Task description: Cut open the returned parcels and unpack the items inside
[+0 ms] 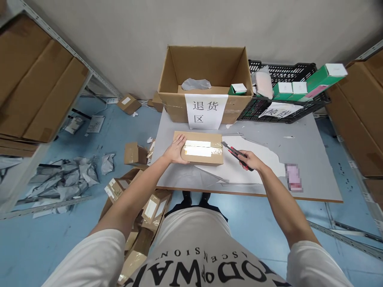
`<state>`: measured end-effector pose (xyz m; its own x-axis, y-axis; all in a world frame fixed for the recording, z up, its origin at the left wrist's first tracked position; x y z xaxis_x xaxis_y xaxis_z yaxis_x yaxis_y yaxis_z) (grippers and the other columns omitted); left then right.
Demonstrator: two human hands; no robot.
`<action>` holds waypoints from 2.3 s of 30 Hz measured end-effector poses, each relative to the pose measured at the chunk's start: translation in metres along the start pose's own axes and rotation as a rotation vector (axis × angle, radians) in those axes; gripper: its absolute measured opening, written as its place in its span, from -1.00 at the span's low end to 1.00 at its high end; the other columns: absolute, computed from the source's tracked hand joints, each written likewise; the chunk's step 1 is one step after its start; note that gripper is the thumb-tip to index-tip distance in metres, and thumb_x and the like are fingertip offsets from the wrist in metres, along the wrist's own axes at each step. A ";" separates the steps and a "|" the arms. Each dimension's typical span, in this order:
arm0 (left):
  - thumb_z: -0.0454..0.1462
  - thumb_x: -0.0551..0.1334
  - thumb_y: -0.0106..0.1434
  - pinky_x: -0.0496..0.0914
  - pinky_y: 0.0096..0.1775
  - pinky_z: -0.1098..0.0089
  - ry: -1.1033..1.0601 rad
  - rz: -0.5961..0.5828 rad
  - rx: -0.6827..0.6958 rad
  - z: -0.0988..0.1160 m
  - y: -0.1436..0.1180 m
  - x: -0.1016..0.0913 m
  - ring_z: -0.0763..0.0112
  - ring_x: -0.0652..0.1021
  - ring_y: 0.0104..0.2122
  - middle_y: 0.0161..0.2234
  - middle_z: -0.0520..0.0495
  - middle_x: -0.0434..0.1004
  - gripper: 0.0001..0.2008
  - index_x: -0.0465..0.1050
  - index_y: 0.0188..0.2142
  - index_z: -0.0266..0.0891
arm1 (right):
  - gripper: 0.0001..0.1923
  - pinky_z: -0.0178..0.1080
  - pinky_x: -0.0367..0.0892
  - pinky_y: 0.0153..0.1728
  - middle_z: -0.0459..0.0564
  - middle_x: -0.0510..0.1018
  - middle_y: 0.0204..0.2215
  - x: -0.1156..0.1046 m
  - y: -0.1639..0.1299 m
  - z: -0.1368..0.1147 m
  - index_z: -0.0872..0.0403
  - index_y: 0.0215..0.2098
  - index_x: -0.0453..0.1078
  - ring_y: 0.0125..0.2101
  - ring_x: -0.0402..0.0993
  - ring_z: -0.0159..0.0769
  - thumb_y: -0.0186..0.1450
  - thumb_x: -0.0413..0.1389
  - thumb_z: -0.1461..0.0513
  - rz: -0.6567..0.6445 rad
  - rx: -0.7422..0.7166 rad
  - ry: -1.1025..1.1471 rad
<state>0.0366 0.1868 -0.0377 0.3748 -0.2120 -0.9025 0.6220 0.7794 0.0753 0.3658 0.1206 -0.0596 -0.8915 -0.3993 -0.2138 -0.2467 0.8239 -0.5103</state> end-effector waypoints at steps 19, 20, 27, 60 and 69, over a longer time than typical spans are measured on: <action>0.14 0.36 -0.26 -0.02 0.21 -0.06 -0.003 0.000 0.020 0.001 -0.003 0.000 -0.18 -0.05 0.27 0.28 -0.45 -0.11 0.27 -0.16 0.28 -0.45 | -0.36 -0.38 0.16 -0.78 -0.19 0.38 -0.64 0.026 -0.054 0.053 0.07 0.12 0.21 -0.78 0.25 -0.45 0.19 0.06 -0.10 0.138 0.031 0.213; 0.14 0.36 -0.26 -0.02 0.22 -0.05 -0.001 0.001 0.025 0.001 -0.003 0.000 -0.18 -0.06 0.27 0.28 -0.46 -0.10 0.26 -0.15 0.28 -0.46 | -0.36 -0.38 0.16 -0.79 -0.20 0.38 -0.64 0.023 -0.052 0.051 0.07 0.12 0.21 -0.78 0.25 -0.45 0.19 0.06 -0.10 0.167 0.024 0.216; 0.16 0.35 -0.24 -0.03 0.21 -0.09 -0.008 0.027 0.045 0.002 -0.005 -0.001 -0.19 -0.05 0.27 0.28 -0.46 -0.09 0.26 -0.16 0.29 -0.44 | -0.38 -0.38 0.21 -0.77 -0.17 0.38 -0.62 0.021 -0.027 0.023 0.10 0.09 0.23 -0.76 0.27 -0.46 0.19 0.06 -0.07 0.182 -0.014 0.165; 0.15 0.37 -0.31 -0.02 0.23 -0.03 -0.029 0.002 -0.025 -0.003 -0.002 0.003 -0.17 -0.03 0.27 0.27 -0.43 -0.03 0.29 -0.12 0.28 -0.47 | -0.46 -0.41 0.15 -0.79 -0.19 0.37 -0.69 0.026 -0.013 0.003 0.08 0.02 0.30 -0.79 0.22 -0.48 0.21 0.08 -0.07 -0.062 0.046 0.020; 0.11 0.39 -0.31 0.00 0.23 -0.01 -0.029 -0.013 -0.016 0.001 -0.004 0.000 -0.15 -0.01 0.26 0.27 -0.44 -0.05 0.27 -0.10 0.27 -0.47 | -0.38 -0.40 0.12 -0.77 -0.18 0.39 -0.67 0.047 -0.036 0.026 0.10 0.04 0.27 -0.78 0.24 -0.46 0.17 0.09 -0.12 -0.091 0.082 0.126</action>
<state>0.0354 0.1831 -0.0377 0.3865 -0.2387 -0.8909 0.6161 0.7856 0.0568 0.3423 0.0618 -0.0730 -0.9089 -0.4127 -0.0598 -0.3012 0.7490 -0.5902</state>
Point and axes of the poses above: each hand's wrist, its own y-axis towards the middle knuckle, its own x-axis out of the palm, z = x × y, the point moved 9 cm from there along y, towards the middle knuckle
